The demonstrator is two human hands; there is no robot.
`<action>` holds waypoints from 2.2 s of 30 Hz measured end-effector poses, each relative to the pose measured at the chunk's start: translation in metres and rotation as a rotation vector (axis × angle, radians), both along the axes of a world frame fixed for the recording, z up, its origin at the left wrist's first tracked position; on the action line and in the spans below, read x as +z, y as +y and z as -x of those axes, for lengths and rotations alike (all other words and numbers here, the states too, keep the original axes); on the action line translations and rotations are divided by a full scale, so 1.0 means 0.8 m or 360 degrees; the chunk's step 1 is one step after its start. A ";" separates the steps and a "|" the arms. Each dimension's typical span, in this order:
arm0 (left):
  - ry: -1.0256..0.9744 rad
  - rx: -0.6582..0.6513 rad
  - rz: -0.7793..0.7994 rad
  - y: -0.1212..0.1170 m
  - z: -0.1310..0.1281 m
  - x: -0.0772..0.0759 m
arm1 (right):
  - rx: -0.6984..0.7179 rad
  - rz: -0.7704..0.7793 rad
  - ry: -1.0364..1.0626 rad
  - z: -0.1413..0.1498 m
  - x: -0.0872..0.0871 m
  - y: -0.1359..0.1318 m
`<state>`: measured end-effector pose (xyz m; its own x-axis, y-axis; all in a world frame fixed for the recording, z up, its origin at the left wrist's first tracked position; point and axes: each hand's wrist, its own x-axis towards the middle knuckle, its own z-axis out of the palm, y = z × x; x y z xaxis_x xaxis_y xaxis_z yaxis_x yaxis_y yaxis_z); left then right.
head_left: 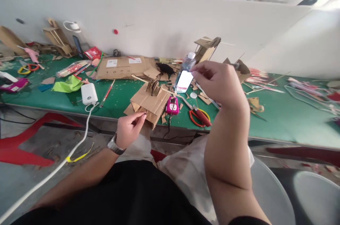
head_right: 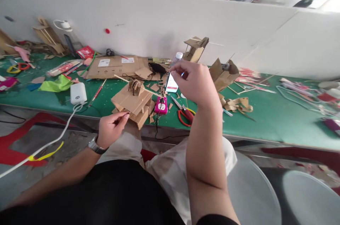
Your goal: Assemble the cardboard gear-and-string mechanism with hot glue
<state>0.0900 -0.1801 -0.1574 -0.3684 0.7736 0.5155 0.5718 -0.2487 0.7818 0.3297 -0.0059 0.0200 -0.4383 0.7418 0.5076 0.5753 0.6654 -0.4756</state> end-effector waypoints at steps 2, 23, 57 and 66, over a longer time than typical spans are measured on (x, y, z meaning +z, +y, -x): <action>0.0025 -0.0001 0.0004 0.004 -0.001 0.003 | -0.0063 -0.0049 -0.0057 -0.010 0.002 -0.014; -0.0318 -0.0060 0.0084 0.002 -0.003 -0.007 | 0.0821 0.0478 -0.0594 0.050 -0.102 -0.135; -0.2333 -0.0650 0.0352 0.040 -0.056 -0.040 | 0.0076 0.0226 -0.1160 0.098 -0.136 -0.157; -0.2309 -0.0659 0.0368 0.042 -0.055 -0.057 | 0.0054 0.0168 -0.1093 0.088 -0.138 -0.161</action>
